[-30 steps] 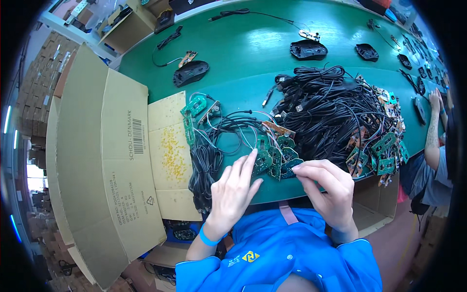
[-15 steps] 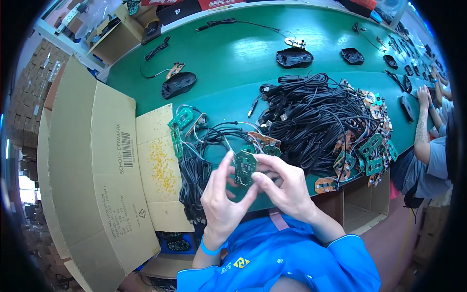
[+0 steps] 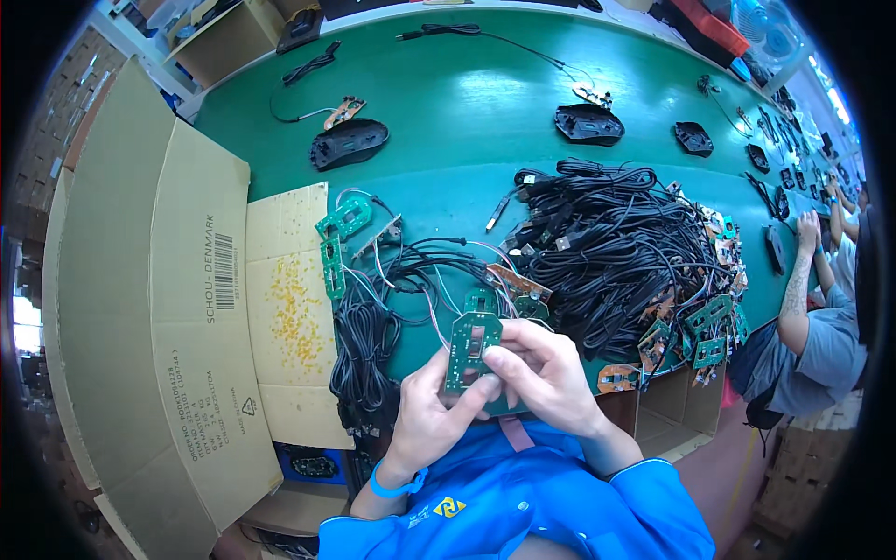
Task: Sorting and preparing electronic circuit boards with attached wiring harnesses at a manufacturing station.
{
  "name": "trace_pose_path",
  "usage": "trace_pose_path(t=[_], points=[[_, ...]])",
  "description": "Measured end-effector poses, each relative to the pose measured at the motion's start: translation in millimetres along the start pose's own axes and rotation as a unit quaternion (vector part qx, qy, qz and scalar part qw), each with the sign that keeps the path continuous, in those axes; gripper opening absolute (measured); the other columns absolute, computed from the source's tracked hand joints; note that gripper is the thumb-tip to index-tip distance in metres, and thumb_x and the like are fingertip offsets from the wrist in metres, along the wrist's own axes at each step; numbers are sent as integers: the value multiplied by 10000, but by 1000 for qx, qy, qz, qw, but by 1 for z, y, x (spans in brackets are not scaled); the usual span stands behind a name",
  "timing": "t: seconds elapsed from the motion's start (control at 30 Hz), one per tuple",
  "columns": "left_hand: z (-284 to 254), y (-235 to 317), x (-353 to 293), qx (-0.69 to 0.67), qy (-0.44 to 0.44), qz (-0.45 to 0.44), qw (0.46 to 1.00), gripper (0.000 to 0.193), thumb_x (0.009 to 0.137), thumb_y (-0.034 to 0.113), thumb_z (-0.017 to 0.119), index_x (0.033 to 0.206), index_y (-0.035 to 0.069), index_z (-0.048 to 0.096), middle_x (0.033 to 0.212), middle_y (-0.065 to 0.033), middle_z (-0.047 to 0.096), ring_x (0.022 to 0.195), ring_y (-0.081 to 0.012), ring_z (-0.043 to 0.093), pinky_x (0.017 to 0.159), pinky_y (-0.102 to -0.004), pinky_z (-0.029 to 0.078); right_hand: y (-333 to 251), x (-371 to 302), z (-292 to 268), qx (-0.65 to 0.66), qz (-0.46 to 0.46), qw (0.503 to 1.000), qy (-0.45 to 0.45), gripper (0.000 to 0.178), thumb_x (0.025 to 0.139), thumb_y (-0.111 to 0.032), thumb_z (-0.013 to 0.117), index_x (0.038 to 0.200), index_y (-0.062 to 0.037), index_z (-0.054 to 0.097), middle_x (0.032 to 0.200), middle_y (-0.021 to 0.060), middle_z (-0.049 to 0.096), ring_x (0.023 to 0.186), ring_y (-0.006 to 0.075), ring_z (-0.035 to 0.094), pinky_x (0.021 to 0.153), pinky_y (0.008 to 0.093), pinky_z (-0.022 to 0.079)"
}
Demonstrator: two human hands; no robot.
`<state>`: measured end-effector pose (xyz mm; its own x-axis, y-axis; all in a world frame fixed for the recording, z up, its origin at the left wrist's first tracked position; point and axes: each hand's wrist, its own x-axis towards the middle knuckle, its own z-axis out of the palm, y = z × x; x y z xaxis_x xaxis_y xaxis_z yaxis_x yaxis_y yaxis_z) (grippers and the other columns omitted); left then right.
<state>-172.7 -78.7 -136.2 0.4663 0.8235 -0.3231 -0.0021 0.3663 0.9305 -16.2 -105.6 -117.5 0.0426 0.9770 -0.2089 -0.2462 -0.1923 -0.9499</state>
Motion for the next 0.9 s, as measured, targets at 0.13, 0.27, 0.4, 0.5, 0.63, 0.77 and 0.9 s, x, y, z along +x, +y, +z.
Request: trace_pose_path(t=[0.13, 0.27, 0.4, 0.5, 0.63, 0.77, 0.9], points=[[1, 2, 2, -38, 39, 22, 998, 397, 865, 75, 669, 1229, -37, 555, 889, -116, 680, 670, -135, 653, 529, -209, 528, 9, 1, 5, -172, -125, 974, 75, 300, 833, -10, 681, 1122, 34, 612, 886, 104, 676, 631, 109, 591, 531, 195, 495], [-1, 1, 3, -12, 57, 46, 997, 390, 860, 63, 670, 1221, -44, 567, 868, -112, 697, 640, -127, 654, 522, -209, 524, 11, 3, 4, -270, -241, 925, 114, 288, 770, 12, 716, 1051, 13, 649, 876, 95, 669, 635, 108, 576, 516, 200, 461], [-5, -5, 3, 70, 67, 93, 991, 397, 840, 45, 682, 1213, -49, 583, 835, -99, 709, 613, -118, 651, 511, -210, 511, 13, 6, 5, -323, -317, 883, 126, 264, 720, 22, 742, 975, -10, 681, 866, 82, 665, 639, 114, 569, 508, 210, 437], [-8, -10, 3, 203, 89, 188, 957, 410, 816, 20, 692, 1209, -48, 597, 785, -87, 714, 577, -112, 643, 499, -214, 495, 15, 7, 10, -353, -329, 868, 114, 201, 715, -3, 747, 907, -28, 695, 859, 69, 673, 637, 133, 588, 533, 230, 478], [-8, -5, 4, 251, 92, 235, 935, 448, 785, -5, 702, 1221, -41, 604, 752, -87, 707, 554, -107, 619, 476, -230, 471, 19, 9, 11, -351, -334, 865, 132, 212, 695, 3, 749, 896, -40, 696, 852, 60, 670, 643, 140, 587, 522, 230, 465], [-9, -5, 6, 292, 94, 265, 914, 481, 768, -18, 708, 1238, -31, 603, 732, -89, 699, 525, -105, 584, 460, -245, 454, 22, 11, 11, -354, -342, 859, 142, 212, 688, 7, 748, 886, -42, 692, 851, 55, 667, 648, 143, 587, 524, 232, 465], [-10, -5, 7, 317, 95, 282, 900, 505, 758, -26, 711, 1251, -23, 602, 720, -90, 693, 498, -105, 545, 449, -257, 441, 23, 14, 12, -357, -351, 854, 145, 207, 686, 12, 744, 877, -40, 686, 851, 54, 662, 647, 143, 585, 524, 233, 466]])
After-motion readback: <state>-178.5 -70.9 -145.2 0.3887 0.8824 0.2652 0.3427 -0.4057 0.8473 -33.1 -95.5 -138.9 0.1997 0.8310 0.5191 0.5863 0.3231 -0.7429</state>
